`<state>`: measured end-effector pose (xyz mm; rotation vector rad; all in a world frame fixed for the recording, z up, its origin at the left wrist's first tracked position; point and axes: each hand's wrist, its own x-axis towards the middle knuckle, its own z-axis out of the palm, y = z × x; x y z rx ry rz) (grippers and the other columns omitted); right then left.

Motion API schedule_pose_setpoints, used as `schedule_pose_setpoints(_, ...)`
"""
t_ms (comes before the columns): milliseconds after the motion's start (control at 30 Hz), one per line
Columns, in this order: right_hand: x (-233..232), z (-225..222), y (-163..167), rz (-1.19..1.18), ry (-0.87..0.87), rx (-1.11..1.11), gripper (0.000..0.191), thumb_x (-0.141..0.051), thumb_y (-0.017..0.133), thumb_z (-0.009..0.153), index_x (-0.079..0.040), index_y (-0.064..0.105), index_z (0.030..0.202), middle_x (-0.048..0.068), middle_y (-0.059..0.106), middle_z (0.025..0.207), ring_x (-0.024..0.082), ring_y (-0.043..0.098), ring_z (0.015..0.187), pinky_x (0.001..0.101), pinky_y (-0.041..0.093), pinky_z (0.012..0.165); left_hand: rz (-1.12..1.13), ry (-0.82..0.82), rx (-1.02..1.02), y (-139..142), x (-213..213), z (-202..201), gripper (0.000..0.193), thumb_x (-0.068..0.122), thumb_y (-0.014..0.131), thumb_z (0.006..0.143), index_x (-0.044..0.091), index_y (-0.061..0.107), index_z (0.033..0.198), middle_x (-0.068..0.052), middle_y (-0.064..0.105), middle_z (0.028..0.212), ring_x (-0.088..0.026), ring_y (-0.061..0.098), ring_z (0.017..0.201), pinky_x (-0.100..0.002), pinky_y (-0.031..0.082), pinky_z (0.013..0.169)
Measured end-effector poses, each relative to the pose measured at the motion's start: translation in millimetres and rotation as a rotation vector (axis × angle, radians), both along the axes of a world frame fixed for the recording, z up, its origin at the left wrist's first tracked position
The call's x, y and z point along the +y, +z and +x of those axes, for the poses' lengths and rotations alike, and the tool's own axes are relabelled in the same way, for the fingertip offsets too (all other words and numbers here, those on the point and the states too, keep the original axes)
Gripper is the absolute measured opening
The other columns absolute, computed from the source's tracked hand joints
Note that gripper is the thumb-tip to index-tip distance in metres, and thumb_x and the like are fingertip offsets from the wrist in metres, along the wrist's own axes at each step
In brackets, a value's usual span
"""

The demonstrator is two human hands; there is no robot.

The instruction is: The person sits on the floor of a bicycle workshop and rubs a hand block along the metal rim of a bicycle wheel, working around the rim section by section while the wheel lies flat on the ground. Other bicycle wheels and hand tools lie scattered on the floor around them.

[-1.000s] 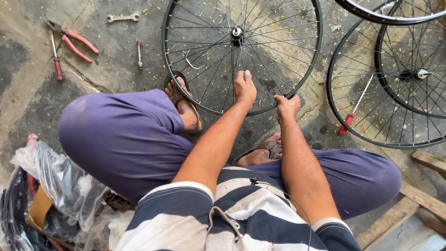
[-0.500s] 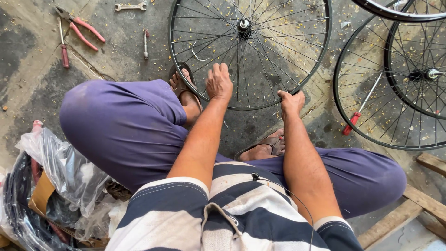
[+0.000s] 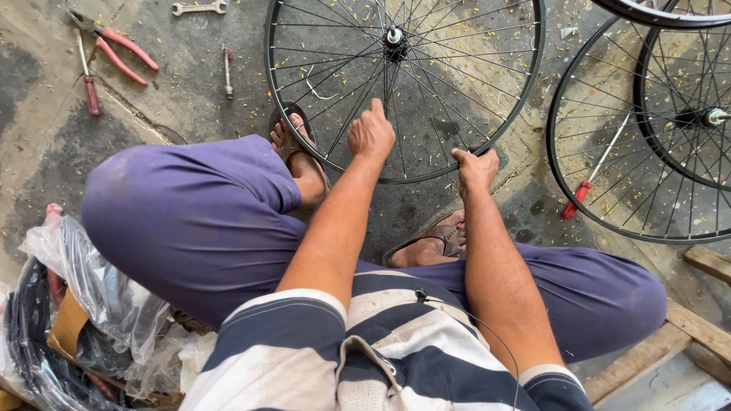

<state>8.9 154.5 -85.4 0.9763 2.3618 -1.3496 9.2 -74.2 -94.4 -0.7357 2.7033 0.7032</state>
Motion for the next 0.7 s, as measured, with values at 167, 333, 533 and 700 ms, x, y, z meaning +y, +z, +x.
schedule_pose_setpoints(167,2.6,-0.2,-3.0,0.017,0.012,-0.033,0.041,-0.008,0.088,0.069,-0.001,0.065,0.101,0.011,0.071,0.096,0.023,0.069,0.086,0.0348,0.056,0.078,0.044,0.139,-0.088,-2.0,-0.1,-30.9,0.025,0.03,0.064,0.095,0.008,0.067,0.107,-0.017,0.073,0.106,-0.041,0.07,0.102,-0.051,0.056,0.083)
schedule_pose_setpoints(333,4.1,-2.6,-8.8,-0.012,-0.009,-0.005,0.04,-0.006,0.087,0.069,-0.001,0.064,0.101,0.01,0.071,0.094,0.021,0.069,0.085,0.0341,0.056,0.076,0.05,0.229,-0.084,-5.4,0.5,-50.6,0.029,0.034,0.065,0.095,0.009,0.066,0.109,-0.015,0.073,0.108,-0.039,0.071,0.101,-0.05,0.057,0.082)
schedule_pose_setpoints(533,5.5,-4.4,-15.1,-0.018,-0.025,-0.005,0.038,-0.006,0.085,0.07,-0.001,0.062,0.1,0.011,0.069,0.092,0.021,0.068,0.08,0.0355,0.056,0.07,-0.046,0.165,-0.048,-11.5,-7.9,-59.9,0.023,0.024,0.059,0.094,0.005,0.061,0.106,-0.018,0.071,0.109,-0.034,0.074,0.097,-0.046,0.059,0.079)
schedule_pose_setpoints(700,5.1,-4.3,-17.5,0.048,0.014,0.035,0.039,-0.006,0.087,0.069,-0.002,0.064,0.101,0.01,0.069,0.093,0.021,0.068,0.084,0.0344,0.055,0.074,-0.05,0.115,-0.014,-17.2,-18.9,-41.3,0.027,0.022,0.053,0.097,0.004,0.052,0.117,-0.022,0.071,0.106,-0.04,0.072,0.094,-0.052,0.057,0.08)
